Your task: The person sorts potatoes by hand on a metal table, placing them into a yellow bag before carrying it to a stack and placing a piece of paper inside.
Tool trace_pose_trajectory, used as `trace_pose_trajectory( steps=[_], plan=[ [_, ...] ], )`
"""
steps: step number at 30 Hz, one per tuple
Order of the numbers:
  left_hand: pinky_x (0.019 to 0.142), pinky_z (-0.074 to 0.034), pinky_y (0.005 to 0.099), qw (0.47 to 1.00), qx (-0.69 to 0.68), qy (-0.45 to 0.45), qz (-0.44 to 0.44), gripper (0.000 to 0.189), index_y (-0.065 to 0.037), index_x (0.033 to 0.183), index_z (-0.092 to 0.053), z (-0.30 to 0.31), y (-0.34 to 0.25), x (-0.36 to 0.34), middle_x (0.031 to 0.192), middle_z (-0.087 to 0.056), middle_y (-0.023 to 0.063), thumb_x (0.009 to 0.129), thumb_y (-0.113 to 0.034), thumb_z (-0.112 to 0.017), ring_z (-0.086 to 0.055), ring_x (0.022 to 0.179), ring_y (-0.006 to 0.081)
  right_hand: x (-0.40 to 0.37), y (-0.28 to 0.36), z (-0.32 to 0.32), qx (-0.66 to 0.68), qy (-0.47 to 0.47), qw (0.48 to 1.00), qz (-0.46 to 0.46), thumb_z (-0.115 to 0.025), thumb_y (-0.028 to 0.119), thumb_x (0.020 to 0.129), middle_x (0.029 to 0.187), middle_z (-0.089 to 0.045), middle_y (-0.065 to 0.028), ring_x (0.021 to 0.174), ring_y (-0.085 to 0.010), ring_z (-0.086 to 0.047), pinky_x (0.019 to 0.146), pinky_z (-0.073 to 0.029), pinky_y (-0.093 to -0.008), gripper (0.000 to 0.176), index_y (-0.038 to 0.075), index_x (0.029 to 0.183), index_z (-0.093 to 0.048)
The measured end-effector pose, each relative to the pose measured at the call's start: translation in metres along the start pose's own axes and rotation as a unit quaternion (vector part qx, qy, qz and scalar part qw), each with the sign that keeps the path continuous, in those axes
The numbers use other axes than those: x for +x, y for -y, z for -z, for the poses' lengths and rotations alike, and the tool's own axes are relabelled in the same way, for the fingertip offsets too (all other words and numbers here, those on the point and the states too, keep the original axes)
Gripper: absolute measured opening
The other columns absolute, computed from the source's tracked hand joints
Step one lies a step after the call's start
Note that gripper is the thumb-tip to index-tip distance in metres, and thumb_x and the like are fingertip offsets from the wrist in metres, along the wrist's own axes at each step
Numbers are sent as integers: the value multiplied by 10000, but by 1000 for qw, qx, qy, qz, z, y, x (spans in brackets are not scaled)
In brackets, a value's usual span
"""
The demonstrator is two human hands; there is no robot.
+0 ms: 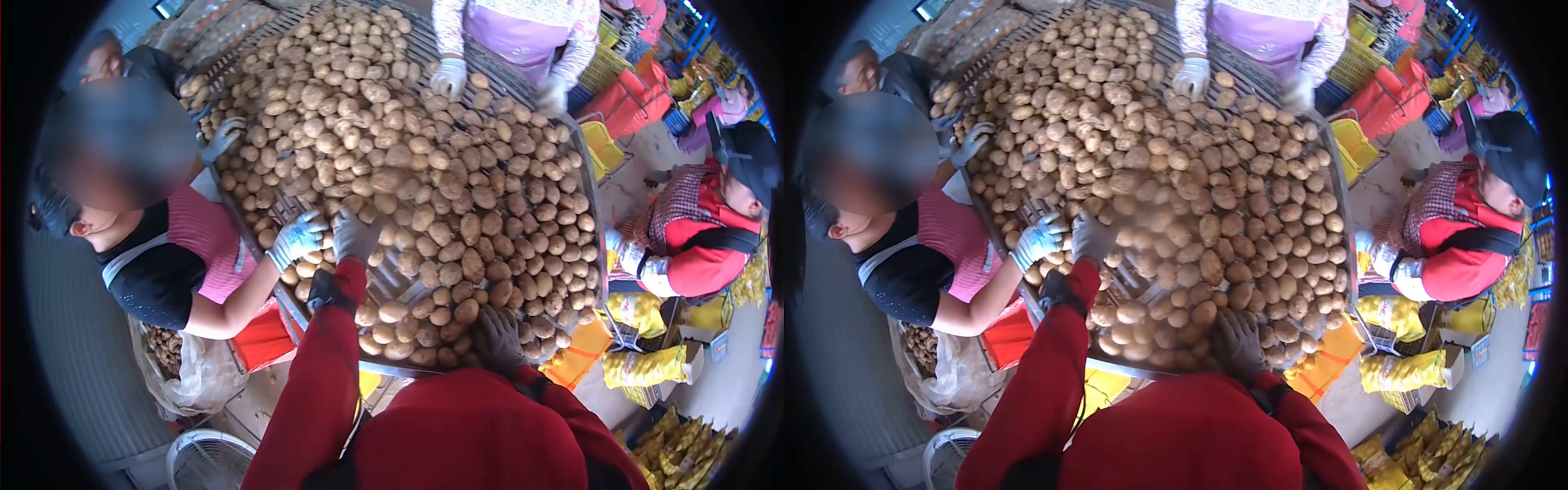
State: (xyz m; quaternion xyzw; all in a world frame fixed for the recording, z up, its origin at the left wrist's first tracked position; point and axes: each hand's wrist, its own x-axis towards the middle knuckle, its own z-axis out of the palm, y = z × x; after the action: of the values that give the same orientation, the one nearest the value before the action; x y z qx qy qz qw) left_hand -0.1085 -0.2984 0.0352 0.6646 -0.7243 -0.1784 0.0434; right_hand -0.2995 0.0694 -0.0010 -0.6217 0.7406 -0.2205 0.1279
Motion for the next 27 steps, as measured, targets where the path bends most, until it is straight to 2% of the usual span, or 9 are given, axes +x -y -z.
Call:
trace_pose_trajectory(
  steps=[3, 9, 12, 13, 15, 19, 25, 26, 27],
  plan=[
    [955, -525, 528, 998, -8, 48, -39, 888, -13, 1430, -398, -15, 12, -27, 1343, -536, 328, 844, -590, -733, -619, 1165, 483, 6, 0, 5, 11, -8, 1000, 15, -645, 244, 924, 1420, -581, -174, 1309, -356, -547, 1137, -366, -515, 512, 40, 1382, -540],
    [887, -546, 550, 988, 25, 124, -87, 770, -48, 1356, -430, 3, 8, -38, 1223, -630, 312, 824, -446, -818, -656, 1067, 502, 7, -11, 3, 18, -7, 998, 60, -660, 238, 894, 1408, -593, -166, 1272, -351, -582, 1125, -384, -511, 541, 47, 1385, -540],
    [754, -591, 388, 948, -188, 250, -50, 658, -60, 1400, -453, -18, 18, -44, 1153, -680, 216, 889, -312, -782, -722, 934, 287, 14, -21, 21, 39, 49, 996, 61, -671, 213, 878, 1418, -590, -167, 1272, -348, -588, 1105, -410, -507, 555, 64, 1397, -543],
    [728, -593, 353, 908, -303, 288, -12, 634, -62, 1412, -457, -23, 32, -61, 1157, -682, 193, 906, -286, -767, -724, 914, 237, 18, -25, 28, 50, 80, 994, 61, -676, 189, 870, 1429, -583, -170, 1279, -352, -585, 1097, -422, -502, 559, 68, 1400, -547],
    [832, -610, 395, 717, -639, 279, -4, 468, -92, 1441, -463, -7, 38, -105, 1203, -624, 145, 1034, -273, -603, -683, 1021, 253, 26, -27, 30, 70, 91, 992, 53, -680, 180, 866, 1419, -593, -169, 1273, -352, -592, 1083, -438, -491, 556, 78, 1399, -558],
    [878, -607, 367, 486, -799, 353, 43, 639, -119, 1555, -379, 16, 58, -160, 1385, -593, 117, 1069, -523, -478, -670, 1122, 300, 44, -11, 20, 102, 15, 991, 86, -666, 166, 883, 1354, -641, -164, 1218, -361, -623, 1043, -473, -479, 489, 79, 1359, -601],
    [919, -568, 377, 454, -836, 301, 72, 581, -77, 1418, -470, 40, 65, -215, 1318, -607, 115, 1065, -539, -469, -661, 1129, 279, 90, 65, 20, 163, -28, 969, 184, -639, 80, 922, 1287, -672, -171, 1148, -375, -654, 975, -527, -463, 374, 70, 1296, -630],
    [926, -562, 365, 706, -678, 188, -82, 549, -75, 1406, -478, 33, 70, -231, 1286, -617, 110, 1070, -509, -466, -661, 1120, 265, 93, 76, 15, 183, -19, 961, 205, -637, 78, 923, 1283, -672, -177, 1143, -382, -655, 976, -526, -464, 355, 64, 1277, -643],
    [933, -556, 356, 585, -778, 230, 4, 473, -70, 1383, -498, 13, 82, -252, 1257, -628, 102, 1060, -415, -505, -660, 1116, 247, 89, 81, 9, 172, -4, 964, 205, -629, 83, 928, 1284, -670, -187, 1130, -391, -654, 966, -528, -466, 351, 59, 1278, -647]
  ],
)
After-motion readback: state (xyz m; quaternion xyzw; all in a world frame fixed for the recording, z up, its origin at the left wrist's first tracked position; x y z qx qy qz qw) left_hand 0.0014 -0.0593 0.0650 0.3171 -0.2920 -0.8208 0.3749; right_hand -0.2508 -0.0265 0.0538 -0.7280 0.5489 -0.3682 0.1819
